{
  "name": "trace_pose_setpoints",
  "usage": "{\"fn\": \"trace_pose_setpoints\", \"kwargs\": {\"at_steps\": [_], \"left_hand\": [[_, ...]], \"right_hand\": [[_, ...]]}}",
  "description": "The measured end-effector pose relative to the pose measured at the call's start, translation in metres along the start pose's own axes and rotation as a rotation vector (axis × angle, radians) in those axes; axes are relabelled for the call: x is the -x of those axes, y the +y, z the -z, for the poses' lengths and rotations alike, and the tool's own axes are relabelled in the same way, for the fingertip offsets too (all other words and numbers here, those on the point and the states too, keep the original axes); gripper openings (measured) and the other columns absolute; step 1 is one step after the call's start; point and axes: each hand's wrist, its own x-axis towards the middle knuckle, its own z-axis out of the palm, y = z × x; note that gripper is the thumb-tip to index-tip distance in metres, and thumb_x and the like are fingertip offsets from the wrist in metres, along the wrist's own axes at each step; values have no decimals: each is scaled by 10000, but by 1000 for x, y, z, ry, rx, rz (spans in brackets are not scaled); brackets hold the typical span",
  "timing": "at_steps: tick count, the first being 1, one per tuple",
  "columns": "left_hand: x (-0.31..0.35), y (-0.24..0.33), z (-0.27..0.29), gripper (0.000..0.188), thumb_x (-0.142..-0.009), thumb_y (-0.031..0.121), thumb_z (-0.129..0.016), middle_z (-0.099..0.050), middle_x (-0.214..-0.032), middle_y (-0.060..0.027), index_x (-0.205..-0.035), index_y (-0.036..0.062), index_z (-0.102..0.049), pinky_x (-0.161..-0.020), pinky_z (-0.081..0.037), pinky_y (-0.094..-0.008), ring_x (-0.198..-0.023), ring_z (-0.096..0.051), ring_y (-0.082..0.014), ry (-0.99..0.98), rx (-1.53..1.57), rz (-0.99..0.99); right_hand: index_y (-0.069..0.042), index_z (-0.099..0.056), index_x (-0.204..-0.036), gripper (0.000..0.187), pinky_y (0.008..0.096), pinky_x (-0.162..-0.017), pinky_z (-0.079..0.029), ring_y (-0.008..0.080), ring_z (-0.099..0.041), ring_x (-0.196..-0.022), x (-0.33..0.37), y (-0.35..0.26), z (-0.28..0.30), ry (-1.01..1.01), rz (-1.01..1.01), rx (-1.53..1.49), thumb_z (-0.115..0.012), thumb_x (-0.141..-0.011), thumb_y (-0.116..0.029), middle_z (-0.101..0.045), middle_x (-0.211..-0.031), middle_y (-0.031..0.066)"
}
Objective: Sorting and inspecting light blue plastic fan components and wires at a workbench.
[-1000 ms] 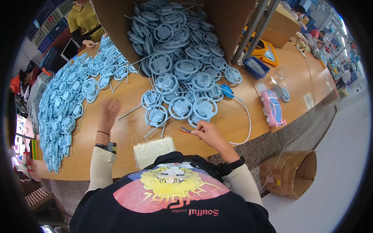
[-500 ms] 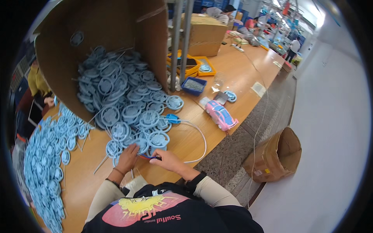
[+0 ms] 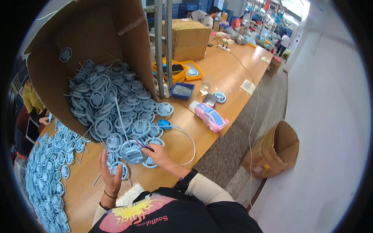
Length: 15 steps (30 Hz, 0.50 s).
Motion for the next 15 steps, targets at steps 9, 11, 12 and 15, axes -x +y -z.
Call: {"fn": "trace_pose_setpoints", "kwargs": {"at_steps": [9,11,12,15], "left_hand": [[30,-36,-5,204,-898,190,-485,-581,-841,10,-1009,36,-561,-559,-397,-177,-682,-516,-49,-62,1010,923],[36,-54,5,199,-894,176,-489,-586,-851,0,-1000,22,-556,-576,-426,-188,-698,-531,-53,-49,916,993],[36,-57,8,207,-892,171,-491,-587,-860,-6,-1015,17,-554,-600,-441,-198,-720,-540,-61,-5,889,1004],[31,-60,8,262,-887,160,-498,-585,-913,-14,-1099,13,-541,-650,-459,-239,-782,-544,-87,29,897,955]], "right_hand": [[-33,-539,-986,286,226,-565,-371,51,-425,-643,18,-8,-27,-142,118,138,-572,-859,-287,-473,-658,-13],[-43,-490,-995,285,303,-582,-393,176,-481,-650,15,-12,-29,-150,146,161,-526,-872,-297,-512,-714,74],[-54,-442,-1005,283,380,-598,-414,301,-537,-658,14,-16,-29,-152,176,179,-480,-885,-308,-550,-770,161],[-57,-485,-931,246,391,-610,-425,342,-556,-699,12,-19,-17,-336,239,306,-467,-883,-298,-554,-773,162]]}}
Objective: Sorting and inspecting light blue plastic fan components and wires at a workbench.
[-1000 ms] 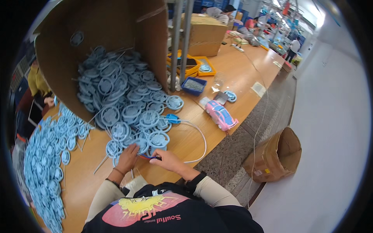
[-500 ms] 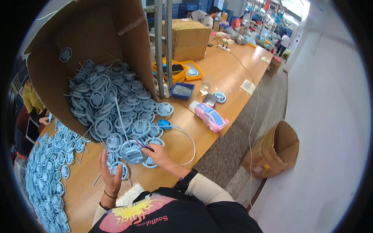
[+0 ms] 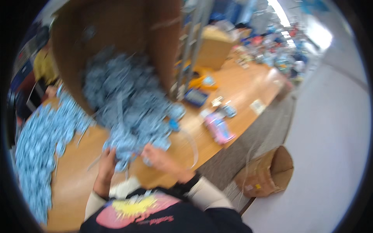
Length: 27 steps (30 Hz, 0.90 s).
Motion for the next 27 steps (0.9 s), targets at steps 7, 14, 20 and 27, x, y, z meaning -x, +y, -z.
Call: {"fn": "trace_pose_setpoints", "kwargs": {"at_steps": [7,14,20,27], "left_hand": [[-1,3,-10,201,-872,185,-556,-572,-780,16,-995,29,-590,-589,-459,-211,-654,-529,-63,-50,119,68],[3,-9,-8,227,-870,200,-564,-585,-820,5,-1018,29,-583,-625,-483,-227,-694,-549,-76,-94,125,124],[3,-13,-20,254,-873,215,-559,-599,-882,-6,-1049,31,-567,-676,-501,-256,-754,-575,-93,-99,185,173],[3,-20,-6,325,-890,283,-521,-610,-963,-49,-1078,19,-542,-746,-501,-301,-844,-599,-146,-170,235,233]], "right_hand": [[-58,-539,-809,175,342,-539,-429,250,-572,-602,-7,-28,16,-39,-161,206,-610,-790,-216,-585,-654,95],[-59,-541,-787,167,324,-529,-425,231,-571,-580,-5,-36,13,-67,-158,189,-615,-786,-208,-592,-638,70],[-60,-546,-793,177,332,-536,-426,242,-571,-591,-2,-37,16,-79,-185,199,-607,-793,-226,-591,-650,81],[-36,-550,-781,160,273,-544,-411,144,-519,-569,-2,-28,13,-87,-91,83,-621,-796,-178,-571,-640,52]]}}
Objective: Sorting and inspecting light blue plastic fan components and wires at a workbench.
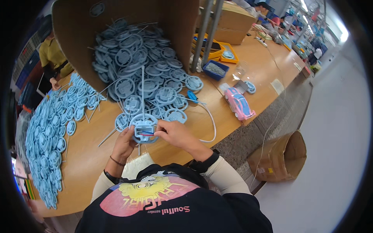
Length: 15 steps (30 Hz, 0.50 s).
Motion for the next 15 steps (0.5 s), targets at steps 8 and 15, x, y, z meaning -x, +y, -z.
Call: {"fn": "trace_pose_setpoints", "kwargs": {"at_steps": [8,15], "left_hand": [[16,-10,-4,412,-925,337,-409,-550,-1130,-101,-1176,13,-443,-917,-435,-380,-1022,-552,-211,-110,210,46],[29,-35,48,378,-929,329,-411,-574,-1075,-93,-1125,14,-482,-868,-457,-349,-974,-568,-194,41,160,65]], "right_hand": [[-39,-548,-795,159,284,-553,-420,164,-549,-595,3,6,-16,-75,7,-46,-615,-801,-183,-583,-662,61],[-52,-560,-795,162,316,-544,-425,219,-563,-599,3,23,-47,-184,-16,38,-624,-778,-200,-586,-667,91]]}}
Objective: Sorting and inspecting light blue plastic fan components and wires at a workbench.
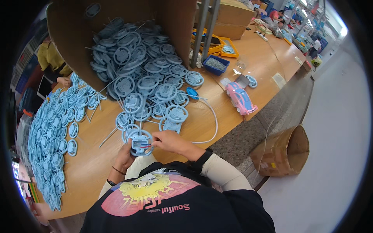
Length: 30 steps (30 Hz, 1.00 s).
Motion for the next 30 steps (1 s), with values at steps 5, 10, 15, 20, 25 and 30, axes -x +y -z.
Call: {"fn": "trace_pose_setpoints", "kwargs": {"at_steps": [5,10,15,20,25,30], "left_hand": [[19,67,99,501,-896,431,-445,-562,-1080,-91,-1160,8,-491,-855,-454,-339,-977,-551,-172,258,-239,-263],[16,138,136,459,-892,376,-484,-522,-1166,-84,-1189,27,-468,-861,-448,-372,-1054,-510,-179,292,299,-536],[-27,68,65,407,-776,357,-626,-588,-990,-112,-1007,23,-599,-797,-455,-346,-990,-533,-201,415,-1290,-353],[-37,2,7,408,-651,296,-692,-556,-885,-157,-922,7,-592,-733,-429,-405,-808,-523,-310,367,-1940,-871],[-35,18,15,222,-649,219,-613,-558,-758,-124,-744,19,-597,-694,-413,-408,-763,-519,-296,342,-2101,-776],[13,80,-12,231,-821,229,-564,-601,-706,-41,-797,14,-645,-580,-440,-292,-657,-561,-134,263,-1079,-205]], "right_hand": [[-38,-581,-784,164,290,-528,-417,132,-525,-577,15,50,-3,53,-54,-175,-638,-773,-191,-578,-642,66],[-22,-543,-763,151,238,-515,-389,79,-481,-572,17,51,14,86,-193,-320,-630,-792,-142,-526,-624,12],[-23,-532,-762,143,223,-514,-378,63,-467,-571,12,46,13,105,-204,-333,-629,-792,-124,-512,-622,-3],[-24,-534,-763,144,221,-512,-375,58,-463,-570,13,41,8,101,-215,-333,-633,-789,-126,-516,-624,-6],[-21,-539,-769,154,216,-515,-377,55,-468,-575,12,41,7,85,-196,-344,-640,-787,-135,-525,-627,-3],[-21,-539,-773,152,208,-519,-377,50,-471,-581,12,34,12,117,-147,-413,-638,-793,-134,-534,-645,-8]]}}
